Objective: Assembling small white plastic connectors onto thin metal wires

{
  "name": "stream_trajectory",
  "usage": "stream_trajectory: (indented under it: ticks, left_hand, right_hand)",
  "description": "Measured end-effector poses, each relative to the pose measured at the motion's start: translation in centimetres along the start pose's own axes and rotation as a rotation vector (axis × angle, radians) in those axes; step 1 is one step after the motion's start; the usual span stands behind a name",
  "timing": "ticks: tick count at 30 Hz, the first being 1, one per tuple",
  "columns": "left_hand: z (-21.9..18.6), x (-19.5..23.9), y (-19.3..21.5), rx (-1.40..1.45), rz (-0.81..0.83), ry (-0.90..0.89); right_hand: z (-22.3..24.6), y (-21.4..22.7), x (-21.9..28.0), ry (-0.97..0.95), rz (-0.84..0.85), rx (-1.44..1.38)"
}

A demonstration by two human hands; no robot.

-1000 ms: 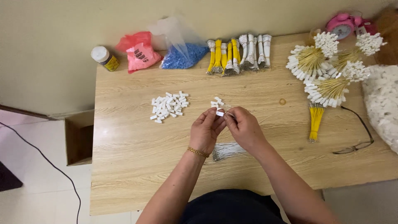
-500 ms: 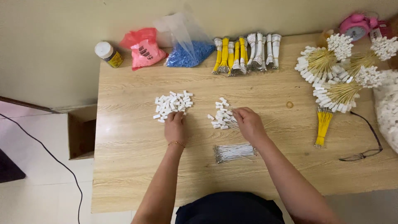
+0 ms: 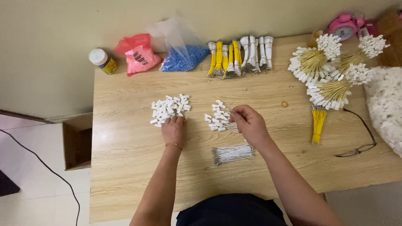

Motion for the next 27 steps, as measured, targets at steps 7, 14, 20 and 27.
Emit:
stream_trajectory:
  ticks: [7, 14, 20, 27]
  left_hand:
    - [-4.4, 1.1, 5.6, 0.581, 0.113, 0.253]
    - [-9.5, 0.2, 12.9, 1.630, 0.306, 0.462]
    - [-10.4, 0.0, 16.6, 1.873, 0.361, 0.434]
    - [-10.6, 0.3, 17.1, 1.977, 0.393, 0.444]
  right_hand:
    - [2.1, -0.2, 1.8, 0.002, -0.006, 0.030]
    - [3.6, -0.6, 3.0, 0.013, 0.007, 0.080]
    - [8.2, -1.1, 4.8, 0.136, -0.030, 0.254]
    - [9.4, -1.4, 4.9, 0.221, -0.026, 0.399]
Point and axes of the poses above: each hand's wrist, its own x-axis away from the middle knuckle, its own y-axis out of the back of the hand, z = x × y, the point moved 1 cm from there along -x, towards the middle knuckle, and after that the axes turned 7 degrees about -x, right-handed, at the moved point
